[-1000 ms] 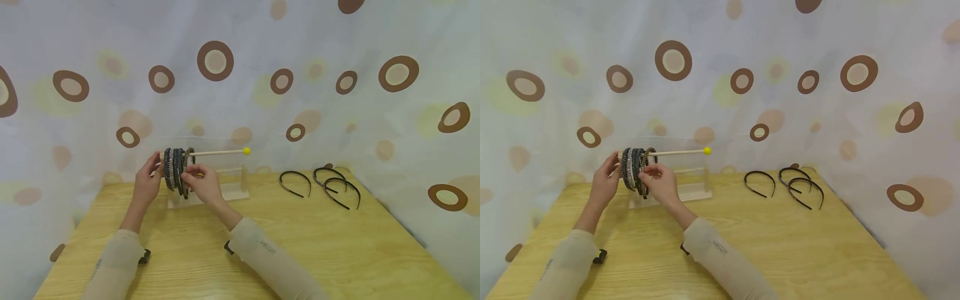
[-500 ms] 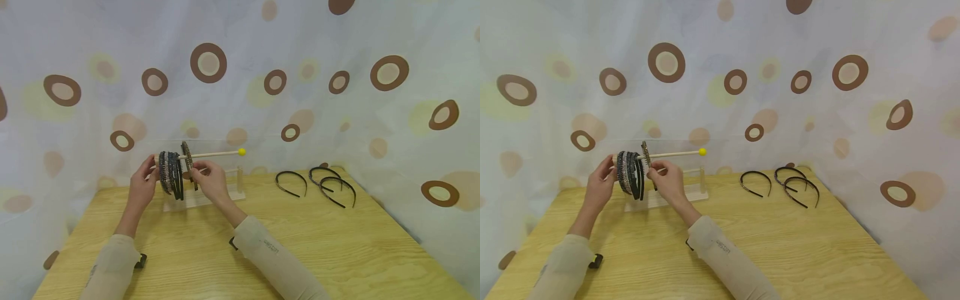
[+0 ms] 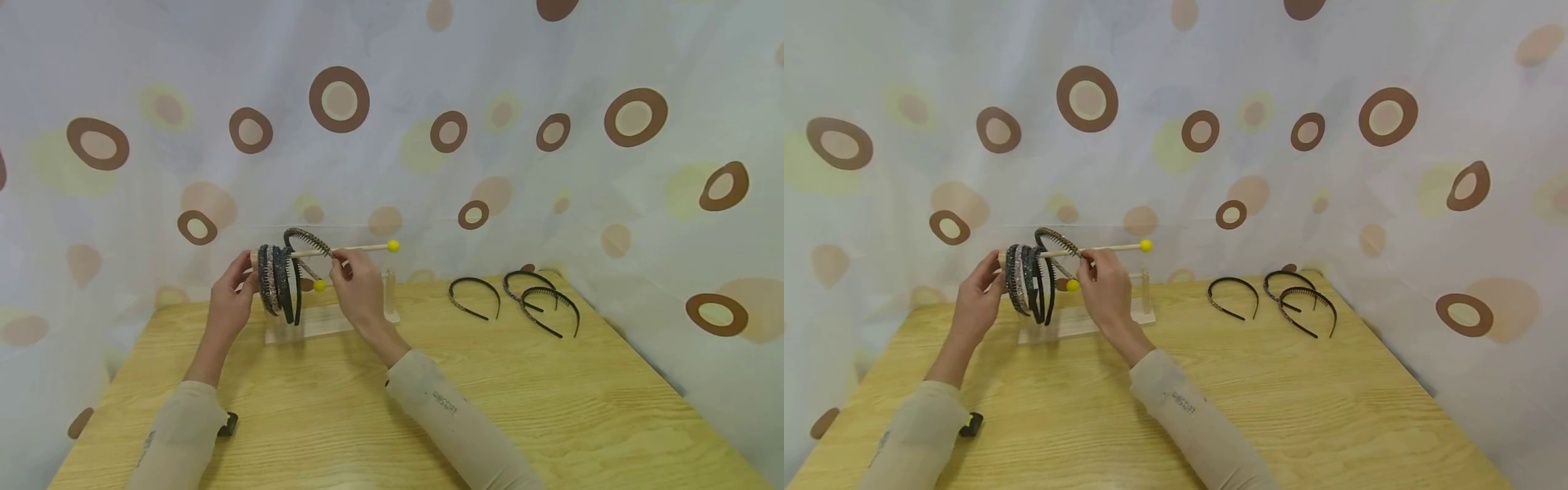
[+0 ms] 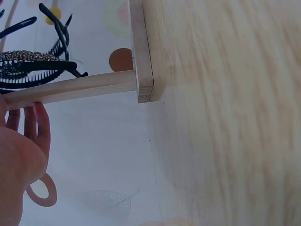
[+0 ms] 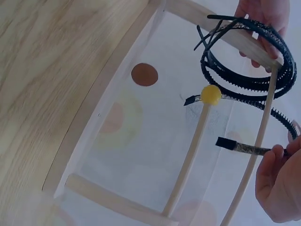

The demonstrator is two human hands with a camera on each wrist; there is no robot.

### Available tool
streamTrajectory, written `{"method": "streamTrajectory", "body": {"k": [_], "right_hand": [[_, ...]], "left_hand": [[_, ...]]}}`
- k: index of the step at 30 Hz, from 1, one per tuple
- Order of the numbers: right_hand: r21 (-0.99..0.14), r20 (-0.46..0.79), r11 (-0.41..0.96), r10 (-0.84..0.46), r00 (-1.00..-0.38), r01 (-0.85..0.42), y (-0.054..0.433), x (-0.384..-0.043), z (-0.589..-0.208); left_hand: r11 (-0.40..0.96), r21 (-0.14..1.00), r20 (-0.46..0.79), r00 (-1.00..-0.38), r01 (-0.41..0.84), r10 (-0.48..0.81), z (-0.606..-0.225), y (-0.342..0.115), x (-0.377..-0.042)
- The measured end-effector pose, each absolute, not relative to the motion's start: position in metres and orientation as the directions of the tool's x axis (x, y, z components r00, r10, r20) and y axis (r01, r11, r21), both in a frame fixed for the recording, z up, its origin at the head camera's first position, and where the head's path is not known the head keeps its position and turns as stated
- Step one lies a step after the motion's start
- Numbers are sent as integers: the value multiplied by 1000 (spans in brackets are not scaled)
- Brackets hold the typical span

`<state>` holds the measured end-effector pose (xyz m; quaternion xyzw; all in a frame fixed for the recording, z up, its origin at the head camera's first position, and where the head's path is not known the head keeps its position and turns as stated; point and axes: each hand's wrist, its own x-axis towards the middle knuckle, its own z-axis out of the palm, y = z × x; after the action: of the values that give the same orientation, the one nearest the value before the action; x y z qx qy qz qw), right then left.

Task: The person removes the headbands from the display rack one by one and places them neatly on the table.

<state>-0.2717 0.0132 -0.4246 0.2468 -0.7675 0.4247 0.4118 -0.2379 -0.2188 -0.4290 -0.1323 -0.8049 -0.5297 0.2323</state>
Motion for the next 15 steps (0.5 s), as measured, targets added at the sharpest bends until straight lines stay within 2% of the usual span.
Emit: {"method": "streamTrajectory", "body": {"k": [4, 15], "right_hand": [[-424, 870, 553, 30, -492, -717, 17, -276, -425], [-492, 863, 457, 148, -482, -741, 37, -285, -416]], "left_hand": [[388, 794, 521, -853, 469, -35, -430, -219, -239], [394, 792, 520, -853, 466, -36, -437, -222, -247]]}}
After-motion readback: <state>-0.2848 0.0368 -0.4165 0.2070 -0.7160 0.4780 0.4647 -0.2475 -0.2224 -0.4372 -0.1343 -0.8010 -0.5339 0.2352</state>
